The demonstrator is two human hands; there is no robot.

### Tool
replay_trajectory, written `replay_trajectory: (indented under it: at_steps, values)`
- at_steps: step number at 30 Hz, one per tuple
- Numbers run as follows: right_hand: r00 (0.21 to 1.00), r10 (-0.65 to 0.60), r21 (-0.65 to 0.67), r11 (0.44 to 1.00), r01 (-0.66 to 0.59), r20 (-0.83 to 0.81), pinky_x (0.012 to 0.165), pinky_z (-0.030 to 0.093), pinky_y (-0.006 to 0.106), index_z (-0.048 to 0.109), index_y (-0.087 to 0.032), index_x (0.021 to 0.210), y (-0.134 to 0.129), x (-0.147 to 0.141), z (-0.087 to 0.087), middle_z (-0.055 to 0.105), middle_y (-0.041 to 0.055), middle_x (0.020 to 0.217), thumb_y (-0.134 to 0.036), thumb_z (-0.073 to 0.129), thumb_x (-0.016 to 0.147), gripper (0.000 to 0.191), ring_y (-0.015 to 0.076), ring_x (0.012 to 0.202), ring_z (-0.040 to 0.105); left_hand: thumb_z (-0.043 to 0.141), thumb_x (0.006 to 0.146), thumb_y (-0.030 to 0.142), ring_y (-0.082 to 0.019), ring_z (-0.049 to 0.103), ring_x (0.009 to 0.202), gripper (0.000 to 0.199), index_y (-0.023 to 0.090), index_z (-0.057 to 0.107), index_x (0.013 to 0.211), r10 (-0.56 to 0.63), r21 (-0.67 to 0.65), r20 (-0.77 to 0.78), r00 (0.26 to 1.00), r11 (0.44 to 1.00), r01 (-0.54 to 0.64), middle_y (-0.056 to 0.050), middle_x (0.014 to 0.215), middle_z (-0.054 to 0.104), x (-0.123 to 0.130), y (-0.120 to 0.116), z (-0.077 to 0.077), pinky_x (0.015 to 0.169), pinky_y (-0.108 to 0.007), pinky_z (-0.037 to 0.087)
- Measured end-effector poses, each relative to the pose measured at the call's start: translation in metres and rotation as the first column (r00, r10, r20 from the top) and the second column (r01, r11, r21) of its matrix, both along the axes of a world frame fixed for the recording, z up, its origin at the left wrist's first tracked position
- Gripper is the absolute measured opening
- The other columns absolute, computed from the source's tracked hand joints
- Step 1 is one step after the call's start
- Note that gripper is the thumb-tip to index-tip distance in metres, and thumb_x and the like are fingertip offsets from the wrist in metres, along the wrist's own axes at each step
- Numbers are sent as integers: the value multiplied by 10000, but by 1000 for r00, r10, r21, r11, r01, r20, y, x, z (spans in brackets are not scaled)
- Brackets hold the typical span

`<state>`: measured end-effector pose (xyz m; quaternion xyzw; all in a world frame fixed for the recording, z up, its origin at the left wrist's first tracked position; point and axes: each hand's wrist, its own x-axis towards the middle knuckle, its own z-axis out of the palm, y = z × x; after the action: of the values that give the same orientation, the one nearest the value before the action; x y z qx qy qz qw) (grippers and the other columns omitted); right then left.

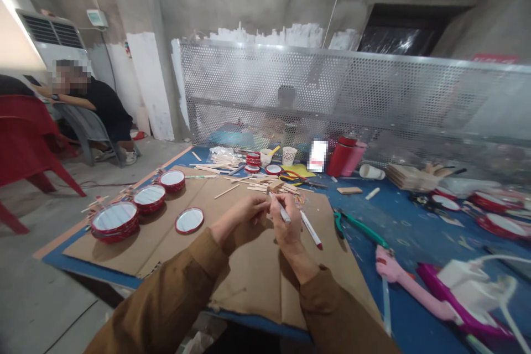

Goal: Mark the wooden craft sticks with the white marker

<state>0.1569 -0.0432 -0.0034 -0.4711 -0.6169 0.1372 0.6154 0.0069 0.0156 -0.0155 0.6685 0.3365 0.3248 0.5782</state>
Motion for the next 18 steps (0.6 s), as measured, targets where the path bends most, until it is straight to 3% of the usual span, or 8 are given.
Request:
replay_trajectory:
  at_steps: [6,12,18]
  values:
    - [999,-7,28,1000,6,44,716,544,359,638,-268,828,1,1,1,670,18,719,-548,626,969,313,228,729,643,727,1026,539,-98,449,446,486,189,614,708,11,-8,2,1000,1000,-11,18,530,522,1,1,-1,472,-243,322]
    - [1000,8,0,1000,-8,-30,643,521,341,630,-274,876,2,0,0,623,-25,660,-560,613,989,307,199,613,581,704,1040,546,-91,444,430,493,190,618,709,2,1,-15,1000,1000,-2,22,532,524,0,1,0,468,-236,334]
    - [999,-6,34,999,4,49,712,556,361,616,-276,823,1,0,3,630,1,686,-548,642,975,312,227,724,632,701,1050,483,-92,446,436,459,187,623,708,14,7,-1,1000,1000,-14,15,531,532,0,-1,1,474,-242,315]
